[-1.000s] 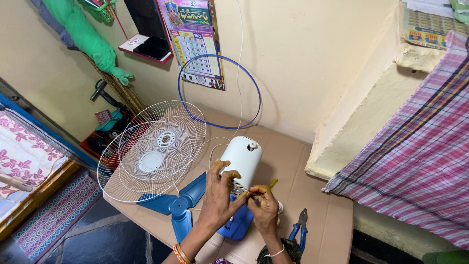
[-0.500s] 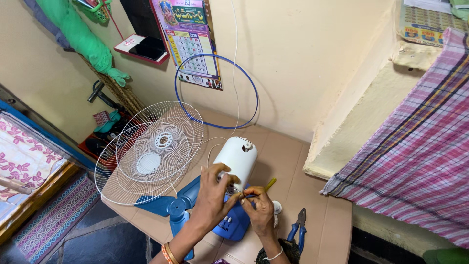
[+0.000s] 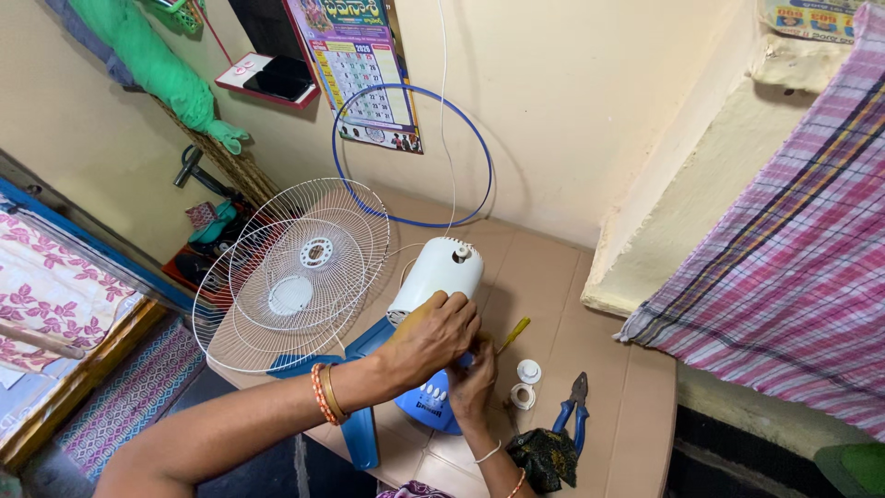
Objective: The person disassembles the motor housing of a table fan, removes a small white plastic cap, and uses a yellow screwdriver to adjust or clean the internal shaft area. They repeatedly insert and remove the cap while manipulating the motor housing and shaft.
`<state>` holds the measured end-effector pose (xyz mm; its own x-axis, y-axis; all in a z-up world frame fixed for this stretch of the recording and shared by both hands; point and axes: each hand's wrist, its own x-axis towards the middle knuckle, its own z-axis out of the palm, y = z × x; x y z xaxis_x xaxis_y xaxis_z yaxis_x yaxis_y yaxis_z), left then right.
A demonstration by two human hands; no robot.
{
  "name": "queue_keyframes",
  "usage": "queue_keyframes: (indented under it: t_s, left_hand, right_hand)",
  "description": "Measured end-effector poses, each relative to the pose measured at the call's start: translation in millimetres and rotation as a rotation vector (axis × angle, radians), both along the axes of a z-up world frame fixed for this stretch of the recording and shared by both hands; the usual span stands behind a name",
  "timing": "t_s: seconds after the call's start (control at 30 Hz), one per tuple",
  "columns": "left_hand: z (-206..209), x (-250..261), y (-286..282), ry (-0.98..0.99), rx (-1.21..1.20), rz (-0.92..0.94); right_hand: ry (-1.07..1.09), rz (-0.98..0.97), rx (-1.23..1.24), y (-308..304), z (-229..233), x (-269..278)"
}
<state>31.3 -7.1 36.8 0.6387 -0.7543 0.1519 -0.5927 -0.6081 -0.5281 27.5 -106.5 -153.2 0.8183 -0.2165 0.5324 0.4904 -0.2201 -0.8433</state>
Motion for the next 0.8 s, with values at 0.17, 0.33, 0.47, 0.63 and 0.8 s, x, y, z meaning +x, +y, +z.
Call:
queue_keyframes:
  t_s: [0.17,0.33,0.47,0.63,0.8]
  left_hand:
    - [-9,8,5,-0.027,-0.073,-0.102]
    - [-17,12,13,0.006,-0.145,-0.187]
    - [-21,16,15,0.031,-0.234,-0.263]
    - [-23,22,18,0.043,-0.349,-0.393]
    - [-16,50,23,0.384,-0.583,-0.578]
  right_hand:
    - [0.044,0.067,0.131,0,-9,1]
    - [0.096,0.0,0.141,3,-13,2]
    - [0.126,-0.083,0.135,1,-13,-4]
    - [0.12,-0.102,0.194,-1,-5,-9]
    - [0.245,-0.12,0.244,-14,8,-14]
